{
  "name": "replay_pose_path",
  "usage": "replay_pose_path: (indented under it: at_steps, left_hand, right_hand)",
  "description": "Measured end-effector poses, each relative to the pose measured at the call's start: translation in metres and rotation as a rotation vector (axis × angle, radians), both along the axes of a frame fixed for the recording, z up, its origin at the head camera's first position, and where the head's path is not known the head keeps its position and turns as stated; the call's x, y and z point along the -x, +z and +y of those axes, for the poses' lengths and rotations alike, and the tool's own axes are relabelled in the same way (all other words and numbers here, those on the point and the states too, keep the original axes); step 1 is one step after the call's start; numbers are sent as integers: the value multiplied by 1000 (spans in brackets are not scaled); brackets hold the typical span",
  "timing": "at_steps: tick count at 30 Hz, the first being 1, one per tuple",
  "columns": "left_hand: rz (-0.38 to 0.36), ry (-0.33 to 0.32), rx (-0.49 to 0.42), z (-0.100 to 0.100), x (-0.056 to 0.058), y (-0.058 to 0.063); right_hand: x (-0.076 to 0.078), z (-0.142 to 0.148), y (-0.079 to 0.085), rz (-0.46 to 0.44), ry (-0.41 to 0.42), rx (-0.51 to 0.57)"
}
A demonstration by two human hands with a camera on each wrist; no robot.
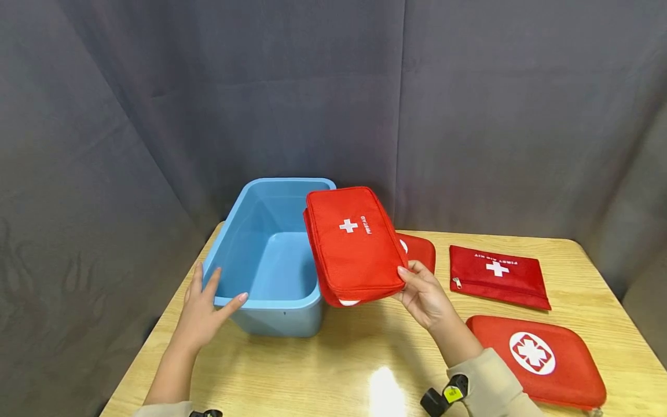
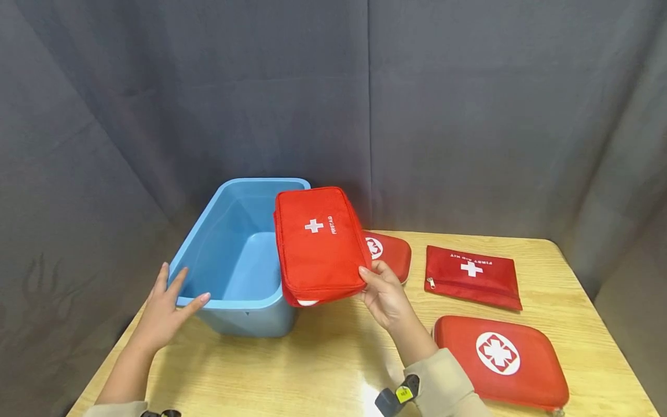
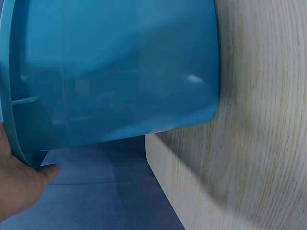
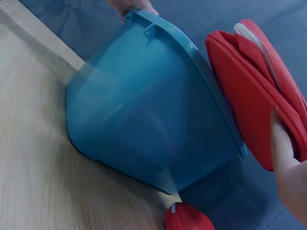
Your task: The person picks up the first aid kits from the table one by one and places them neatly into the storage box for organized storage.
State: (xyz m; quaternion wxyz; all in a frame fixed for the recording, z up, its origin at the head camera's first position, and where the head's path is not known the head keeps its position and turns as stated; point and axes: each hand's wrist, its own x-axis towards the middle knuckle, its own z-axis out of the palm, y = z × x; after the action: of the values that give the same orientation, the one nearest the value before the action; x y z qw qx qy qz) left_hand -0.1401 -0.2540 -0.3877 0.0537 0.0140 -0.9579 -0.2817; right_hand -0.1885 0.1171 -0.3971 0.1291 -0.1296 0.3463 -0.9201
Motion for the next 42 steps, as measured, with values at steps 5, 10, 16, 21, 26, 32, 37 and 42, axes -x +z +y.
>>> replay_pose_path:
  at_steps: [5,10,16,21,26,32,37,42]
  left_hand:
    - [-12,8,9,-2,-2,-2]
    - [-23,1,2,-3,-3,1]
    - [-22,4,-13,-3,-3,2]
    - [-10,5,-36,-1,-1,2]
    - [0,4,-37,-1,0,1]
    - [-3,6,-35,0,0,0]
    - [-11,4,-32,0,-1,0]
    - [-16,3,-32,0,0,1]
  right_hand:
    - [1,-12,3,-34,-20,-50]
    - [3,-24,9,-61,-42,-88]
    - [4,-37,16,-111,-57,-111]
    - [5,-46,20,-125,-63,-106]
    - [6,-54,23,-128,-63,-127]
    - [6,-62,25,-154,-73,-140]
    - [9,-69,26,-148,-77,-179]
    - [14,-78,30,-142,-89,-208]
